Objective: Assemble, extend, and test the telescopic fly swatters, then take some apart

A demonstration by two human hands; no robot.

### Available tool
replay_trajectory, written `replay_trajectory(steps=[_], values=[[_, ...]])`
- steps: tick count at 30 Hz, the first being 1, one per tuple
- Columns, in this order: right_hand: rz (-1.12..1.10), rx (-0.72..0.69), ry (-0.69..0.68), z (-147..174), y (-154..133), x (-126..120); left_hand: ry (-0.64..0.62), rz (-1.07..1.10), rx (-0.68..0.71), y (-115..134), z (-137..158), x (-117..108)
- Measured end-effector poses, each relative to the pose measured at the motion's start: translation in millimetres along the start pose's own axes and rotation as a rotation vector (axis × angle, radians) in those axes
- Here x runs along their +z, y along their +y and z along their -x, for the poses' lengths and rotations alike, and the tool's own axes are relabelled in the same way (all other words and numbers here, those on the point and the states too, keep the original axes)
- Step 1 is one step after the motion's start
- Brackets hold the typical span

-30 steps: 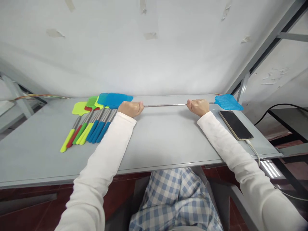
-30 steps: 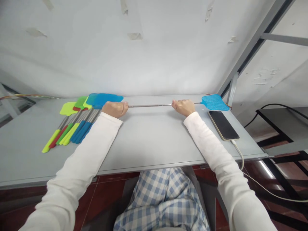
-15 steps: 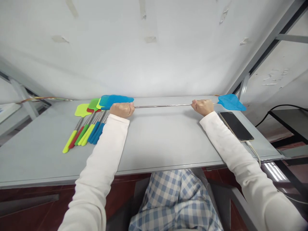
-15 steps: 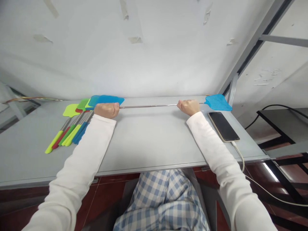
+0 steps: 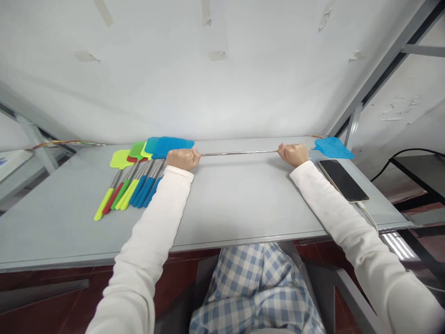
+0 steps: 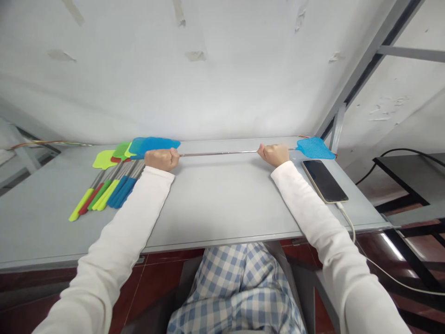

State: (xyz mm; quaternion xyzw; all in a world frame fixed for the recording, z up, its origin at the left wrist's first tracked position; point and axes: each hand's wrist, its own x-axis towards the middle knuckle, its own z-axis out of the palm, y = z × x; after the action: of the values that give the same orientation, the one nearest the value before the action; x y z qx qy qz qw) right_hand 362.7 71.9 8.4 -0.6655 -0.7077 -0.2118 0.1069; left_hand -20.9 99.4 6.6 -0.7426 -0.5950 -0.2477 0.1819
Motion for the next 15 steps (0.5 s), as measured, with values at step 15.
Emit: replay_trajectory(steps=[15], values=[[-0.074,-0.03,0.033,-1,3,-1,-0.098,-0.006,-0.235,31,1,1]])
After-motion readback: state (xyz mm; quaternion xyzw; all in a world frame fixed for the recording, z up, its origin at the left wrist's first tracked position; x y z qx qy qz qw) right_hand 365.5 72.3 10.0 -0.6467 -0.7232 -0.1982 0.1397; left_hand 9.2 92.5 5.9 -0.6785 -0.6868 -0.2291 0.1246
